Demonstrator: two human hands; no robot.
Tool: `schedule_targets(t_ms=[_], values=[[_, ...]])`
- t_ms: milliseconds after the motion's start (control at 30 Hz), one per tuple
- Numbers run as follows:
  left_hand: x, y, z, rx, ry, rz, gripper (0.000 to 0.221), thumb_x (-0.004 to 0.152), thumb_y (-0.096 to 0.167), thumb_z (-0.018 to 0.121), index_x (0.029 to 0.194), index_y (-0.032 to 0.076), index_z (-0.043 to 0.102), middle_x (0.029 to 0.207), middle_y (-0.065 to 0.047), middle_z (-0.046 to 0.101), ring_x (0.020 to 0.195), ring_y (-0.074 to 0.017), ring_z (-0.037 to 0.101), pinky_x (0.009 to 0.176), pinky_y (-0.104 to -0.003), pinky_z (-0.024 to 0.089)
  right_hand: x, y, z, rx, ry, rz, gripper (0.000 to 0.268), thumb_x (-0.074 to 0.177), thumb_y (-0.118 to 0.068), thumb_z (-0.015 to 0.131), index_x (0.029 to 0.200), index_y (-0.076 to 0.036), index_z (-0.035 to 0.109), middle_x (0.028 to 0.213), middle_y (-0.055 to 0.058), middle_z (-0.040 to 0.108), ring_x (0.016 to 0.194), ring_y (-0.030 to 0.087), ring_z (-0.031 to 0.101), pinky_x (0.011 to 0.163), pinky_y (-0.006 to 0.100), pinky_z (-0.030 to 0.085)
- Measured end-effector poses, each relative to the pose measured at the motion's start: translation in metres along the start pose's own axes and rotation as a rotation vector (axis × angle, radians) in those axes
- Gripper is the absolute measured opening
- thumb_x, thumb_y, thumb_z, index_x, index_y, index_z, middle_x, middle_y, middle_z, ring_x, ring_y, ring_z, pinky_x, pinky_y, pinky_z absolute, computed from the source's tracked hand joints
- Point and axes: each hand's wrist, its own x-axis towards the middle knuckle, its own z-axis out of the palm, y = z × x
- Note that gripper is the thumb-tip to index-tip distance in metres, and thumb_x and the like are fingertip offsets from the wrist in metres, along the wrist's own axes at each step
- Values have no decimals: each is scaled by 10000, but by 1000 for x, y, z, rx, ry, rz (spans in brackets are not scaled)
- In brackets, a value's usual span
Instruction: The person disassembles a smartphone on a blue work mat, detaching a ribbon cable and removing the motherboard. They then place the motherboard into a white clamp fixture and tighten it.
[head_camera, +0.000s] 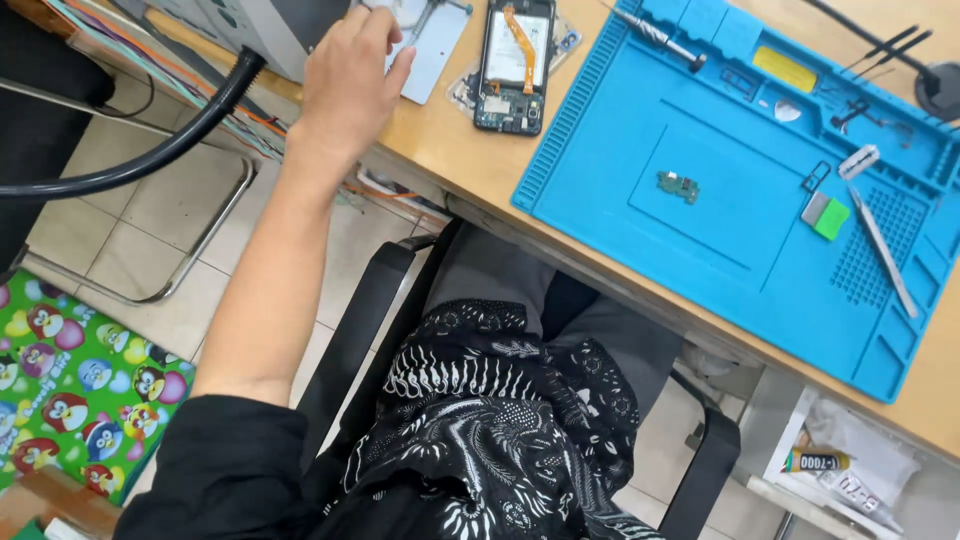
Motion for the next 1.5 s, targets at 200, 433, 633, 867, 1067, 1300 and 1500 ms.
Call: schedule_targets(t_ms=[200, 433, 633, 867, 1067, 1300, 1500], values=[[44, -16, 38, 364, -448, -279, 384, 1109, 398, 587, 1178, 21, 613, 1002, -185, 730, 860, -425, 714, 637, -529, 563, 34, -7, 48, -44, 37, -35, 197, 1107, 112, 666, 1293, 47, 677, 1272, 191, 699, 1227, 332, 664, 1133, 461, 489], [46, -37, 5, -305, -441, -305, 334, 1109, 197, 486, 798, 78, 495, 851, -51, 556, 829, -232, 495, 703, -418, 355, 32, 29, 143, -281, -19, -83, 337, 1055, -258, 649, 1367, -131, 657, 1476, 124, 574, 1356, 394, 489, 1038, 546, 363], [37, 5, -26, -619, -313, -231, 250, 1138, 173, 479, 903, 115, 542, 763, 24, 476, 613, -82, 427, 542, -277, 350, 32, 28, 143, -126, -3, 24, 157, 1023, -149, 700, 1171, -123, 654, 1383, 89, 654, 1342, 358, 530, 1074, 535, 333], [31, 149, 35, -217, -169, 523, 132, 1042, 186, 636, 1043, 86, 550, 958, -60, 611, 835, -212, 643, 626, -302, 581, 5, 44, 140, 304, 399, 160, 93, 1205, 14, 566, 1263, 66, 616, 1133, 213, 614, 976, 335, 694, 878, 403, 566], [29, 194, 112, -34, 128, 899, 158, 1008, 26, 616, 970, 162, 544, 937, -19, 535, 774, -165, 487, 498, -266, 373, 11, 41, 134, 277, 594, 130, 174, 1161, 14, 560, 1333, 37, 569, 1099, 199, 528, 945, 290, 574, 789, 414, 602], [28, 182, 120, -12, -26, 941, 185, 940, 27, 668, 1002, 160, 556, 979, -43, 550, 822, -200, 495, 689, -325, 419, 6, 51, 135, 323, 497, 211, 51, 1146, 18, 617, 1186, 49, 624, 1062, 187, 627, 883, 282, 659, 818, 376, 562], [36, 46, 73, -94, 35, 6, 227, 1023, 107, 694, 1234, 30, 661, 1168, -151, 661, 1077, -326, 595, 919, -438, 499, 9, 52, 133, 145, 491, 222, 93, 1128, 1, 608, 1143, 35, 693, 1100, 175, 697, 1049, 310, 672, 1005, 448, 548]])
